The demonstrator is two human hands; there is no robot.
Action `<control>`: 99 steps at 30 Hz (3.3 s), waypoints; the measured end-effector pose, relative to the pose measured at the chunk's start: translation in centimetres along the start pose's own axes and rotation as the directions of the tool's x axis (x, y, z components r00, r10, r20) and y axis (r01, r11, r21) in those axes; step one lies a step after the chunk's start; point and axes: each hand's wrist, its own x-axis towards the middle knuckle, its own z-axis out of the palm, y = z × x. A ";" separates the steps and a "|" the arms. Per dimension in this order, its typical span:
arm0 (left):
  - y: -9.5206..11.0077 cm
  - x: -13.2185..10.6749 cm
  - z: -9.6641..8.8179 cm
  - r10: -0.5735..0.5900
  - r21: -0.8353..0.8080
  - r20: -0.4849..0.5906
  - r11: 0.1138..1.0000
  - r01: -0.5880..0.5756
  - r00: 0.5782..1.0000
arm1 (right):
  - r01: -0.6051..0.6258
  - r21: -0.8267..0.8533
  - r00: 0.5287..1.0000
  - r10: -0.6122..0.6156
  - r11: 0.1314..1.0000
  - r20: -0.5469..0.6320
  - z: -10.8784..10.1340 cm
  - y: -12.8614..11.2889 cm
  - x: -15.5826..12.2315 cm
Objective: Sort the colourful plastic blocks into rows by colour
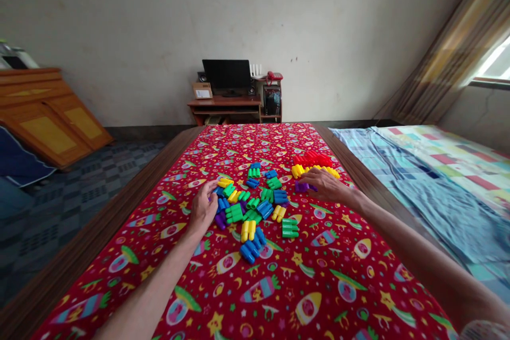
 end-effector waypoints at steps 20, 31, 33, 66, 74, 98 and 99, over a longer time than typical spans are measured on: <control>0.5 -0.1 -0.2 -0.009 0.006 0.010 1.000 0.009 1.000 | -0.137 0.034 0.969 0.141 0.990 -0.202 5.3 -8.5 1.7; -0.1 0.0 -0.1 -0.008 0.004 0.003 1.000 0.008 1.000 | -0.398 -0.085 0.914 0.386 0.914 -0.125 1.2 -8.0 0.5; 0.1 -0.1 0.0 -0.011 -0.008 0.009 1.000 0.012 1.000 | -0.522 -0.128 0.853 0.514 0.843 -0.091 -0.4 -6.9 0.2; 0.2 0.0 -0.1 -0.009 0.001 -0.004 1.000 0.009 1.000 | -0.084 0.031 0.996 0.084 0.996 0.000 1.0 -13.4 4.5; 0.1 -0.1 -0.6 -0.079 -0.079 -0.037 0.994 0.076 0.996 | 0.030 0.078 0.981 -0.044 0.997 0.187 0.9 -14.2 11.5; -0.8 0.5 -0.2 -0.104 -0.152 -0.038 0.984 0.097 0.994 | -0.146 0.549 0.947 0.277 0.823 -0.163 0.7 -11.3 8.9; -0.9 0.5 -0.1 -0.103 -0.159 -0.041 0.983 0.095 0.994 | -0.182 0.557 0.930 0.327 0.810 -0.171 -0.1 -10.2 7.8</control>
